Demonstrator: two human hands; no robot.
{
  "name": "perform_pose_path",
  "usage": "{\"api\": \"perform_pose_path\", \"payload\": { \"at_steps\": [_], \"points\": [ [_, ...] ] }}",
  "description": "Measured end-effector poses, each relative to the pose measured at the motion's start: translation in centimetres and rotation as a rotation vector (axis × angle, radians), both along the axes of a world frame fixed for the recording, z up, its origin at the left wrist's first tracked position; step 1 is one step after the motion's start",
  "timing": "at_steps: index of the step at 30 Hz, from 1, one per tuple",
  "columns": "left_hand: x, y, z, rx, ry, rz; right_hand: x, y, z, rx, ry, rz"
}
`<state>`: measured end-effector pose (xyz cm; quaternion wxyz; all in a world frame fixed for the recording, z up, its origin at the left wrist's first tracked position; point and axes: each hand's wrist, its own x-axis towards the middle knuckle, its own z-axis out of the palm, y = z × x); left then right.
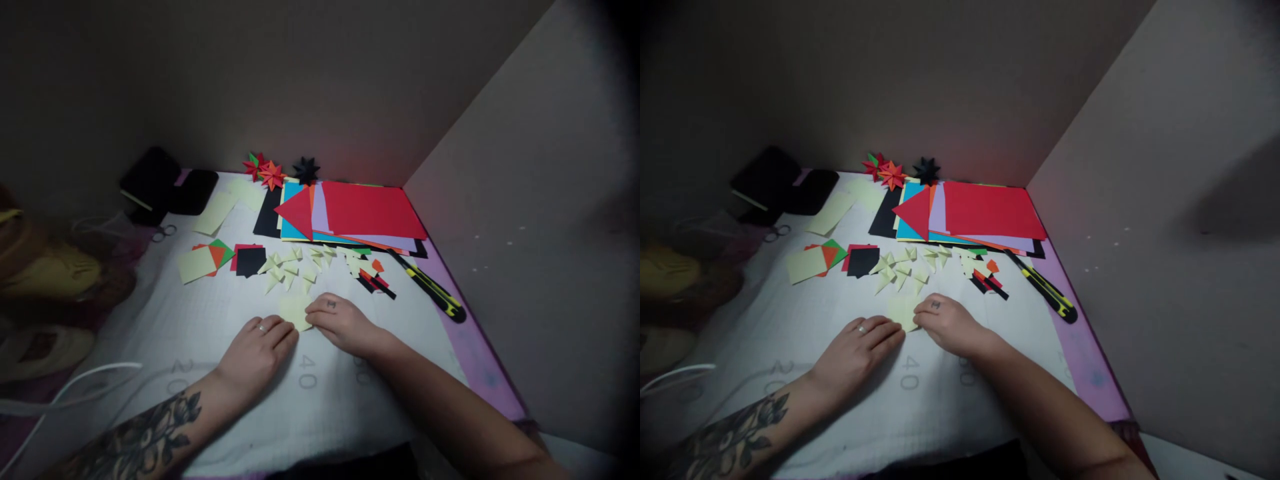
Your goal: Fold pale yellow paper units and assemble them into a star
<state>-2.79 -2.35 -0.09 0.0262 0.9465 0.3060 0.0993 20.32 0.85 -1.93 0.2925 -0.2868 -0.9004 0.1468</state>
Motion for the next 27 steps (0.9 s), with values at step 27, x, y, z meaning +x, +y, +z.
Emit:
{"api": "perform_pose_path", "payload": {
  "at_steps": [27],
  "points": [
    [0.7,-0.8,-0.2,-0.064,0.087,0.068,-3.0,-0.1,0.1,-0.324,-0.073,-0.405]
  ]
}}
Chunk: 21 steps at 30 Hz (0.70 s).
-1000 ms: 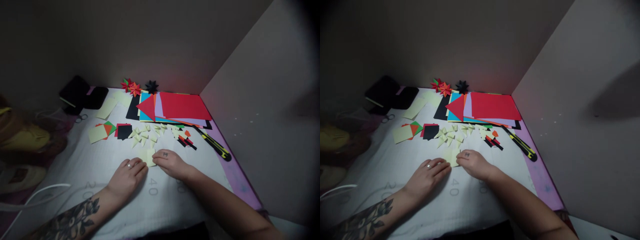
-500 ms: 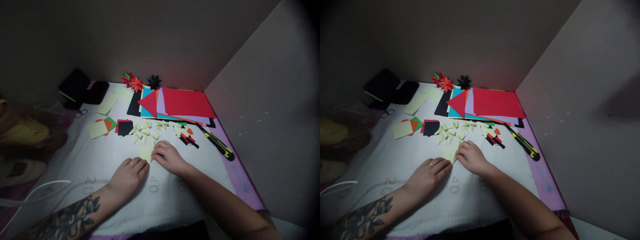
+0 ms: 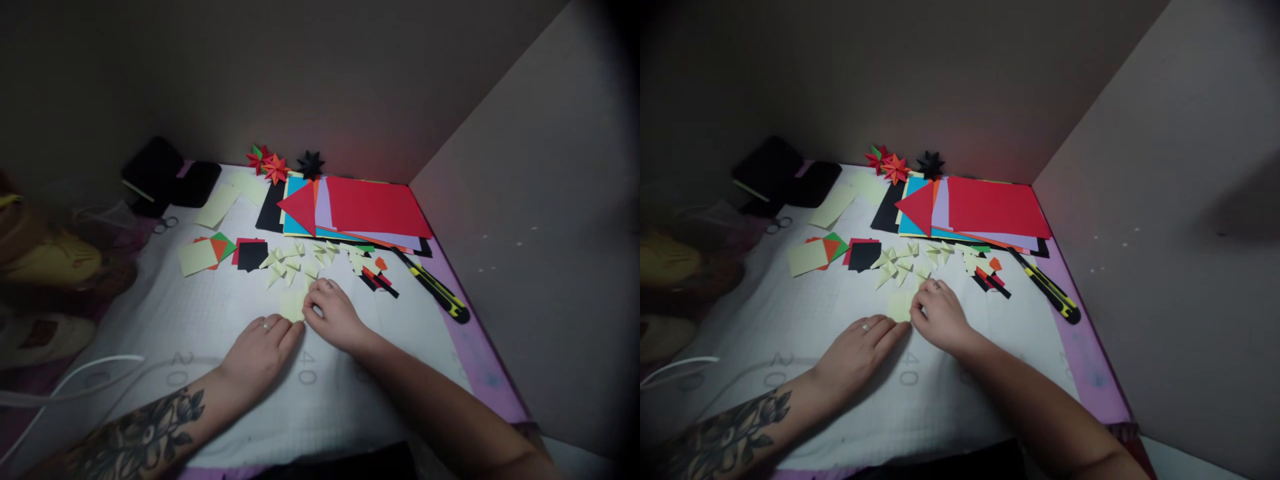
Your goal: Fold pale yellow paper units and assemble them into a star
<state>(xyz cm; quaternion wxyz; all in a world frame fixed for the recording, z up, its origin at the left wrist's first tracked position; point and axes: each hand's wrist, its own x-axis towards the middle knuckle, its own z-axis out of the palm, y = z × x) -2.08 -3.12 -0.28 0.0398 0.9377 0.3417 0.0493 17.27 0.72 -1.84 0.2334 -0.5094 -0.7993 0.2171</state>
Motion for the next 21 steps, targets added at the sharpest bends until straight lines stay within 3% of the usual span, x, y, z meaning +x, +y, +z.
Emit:
{"api": "perform_pose_path", "payload": {
  "at_steps": [21],
  "points": [
    [0.25,0.13,-0.35,0.000,-0.030,-0.014,-0.44,-0.35,-0.09,-0.009,-0.063,-0.056]
  ]
}}
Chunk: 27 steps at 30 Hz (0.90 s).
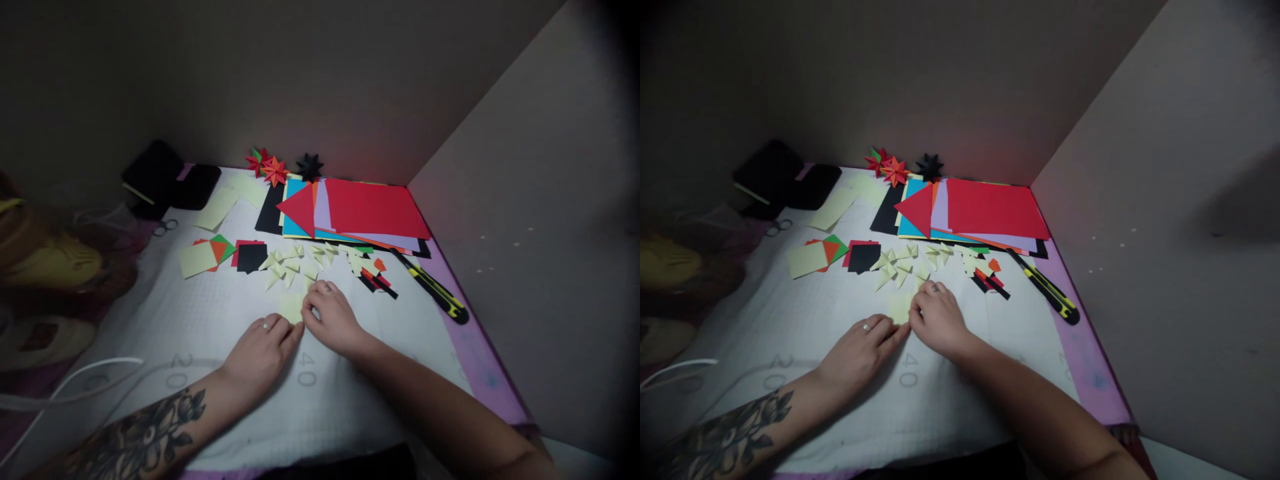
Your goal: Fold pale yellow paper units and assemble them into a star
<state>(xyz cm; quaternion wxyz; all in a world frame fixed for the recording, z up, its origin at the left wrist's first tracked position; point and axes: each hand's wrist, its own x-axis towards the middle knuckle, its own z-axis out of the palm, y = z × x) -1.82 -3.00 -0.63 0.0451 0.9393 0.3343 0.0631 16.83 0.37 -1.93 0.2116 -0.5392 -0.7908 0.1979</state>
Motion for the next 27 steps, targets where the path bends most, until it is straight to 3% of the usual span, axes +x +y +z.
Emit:
{"api": "perform_pose_path", "payload": {
  "at_steps": [27],
  "points": [
    [0.35,-0.15,0.63,0.060,0.138,0.004,-0.01,-0.34,0.16,0.011,-0.007,-0.003]
  ]
}}
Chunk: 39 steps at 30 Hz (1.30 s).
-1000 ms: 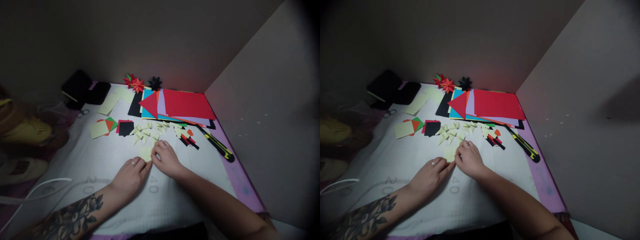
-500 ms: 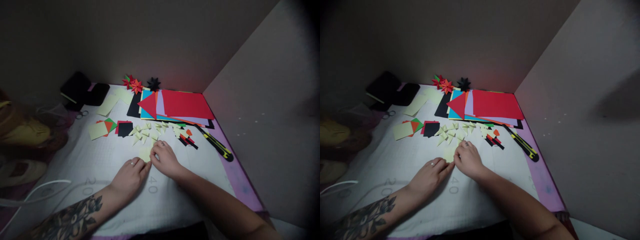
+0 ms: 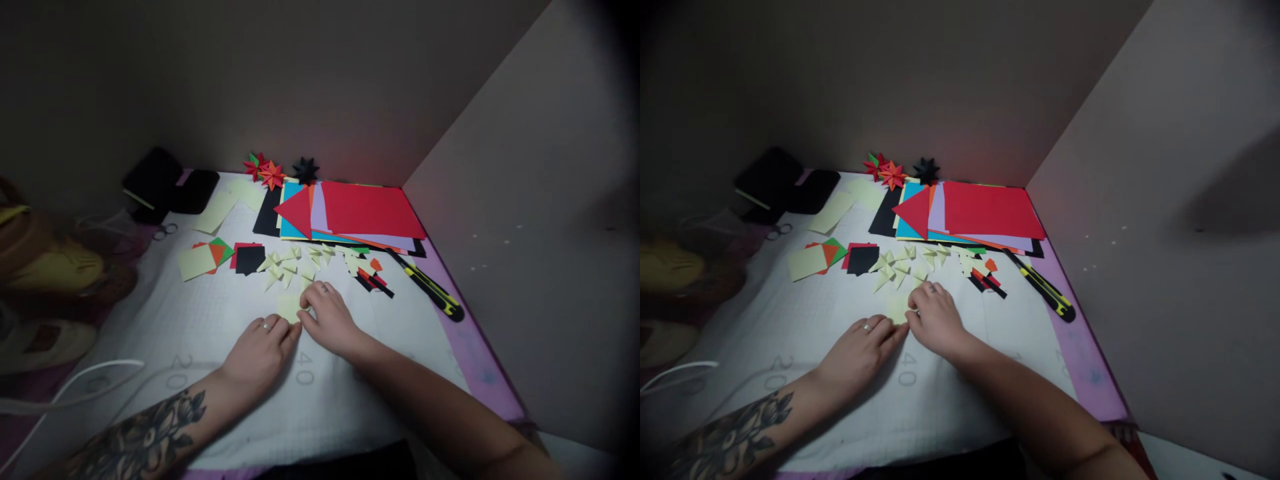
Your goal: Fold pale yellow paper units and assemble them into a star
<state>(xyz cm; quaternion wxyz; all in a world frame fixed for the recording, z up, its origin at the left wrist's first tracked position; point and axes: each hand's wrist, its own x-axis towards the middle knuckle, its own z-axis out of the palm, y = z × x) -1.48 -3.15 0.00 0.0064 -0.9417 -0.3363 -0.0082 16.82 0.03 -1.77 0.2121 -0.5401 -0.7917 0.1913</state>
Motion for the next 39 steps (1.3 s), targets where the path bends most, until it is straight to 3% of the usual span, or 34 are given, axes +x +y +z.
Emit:
{"api": "perform_pose_path", "payload": {
  "at_steps": [10,12,14,16,18,28,33,39],
  "points": [
    [-0.2,0.0,0.6,-0.036,-0.048,0.007,0.7,0.0,0.0,0.028,0.078,-0.115],
    [-0.5,0.0,0.5,-0.067,-0.094,0.015,1.1,-0.2,-0.4,0.102,0.143,-0.034],
    [-1.0,0.2,0.3,-0.073,-0.172,0.033,1.6,-0.5,-0.7,0.203,0.208,0.137],
    [-1.7,0.6,0.1,-0.041,-0.252,0.056,1.9,-0.9,-1.0,0.272,0.221,0.310],
    [-2.2,1.2,-0.2,0.008,-0.302,0.076,2.2,-1.2,-1.2,0.292,0.186,0.386],
    [-2.1,3.4,-0.3,0.053,-0.300,0.001,2.4,-0.9,-0.9,0.295,0.087,0.443],
    [-2.7,3.5,0.1,-0.114,-0.284,-0.076,2.9,-1.0,-0.5,0.222,-0.036,0.509],
    [-2.2,3.8,0.6,-0.296,-0.400,0.070,3.6,-1.3,-0.4,0.156,-0.187,0.522]
  ]
}}
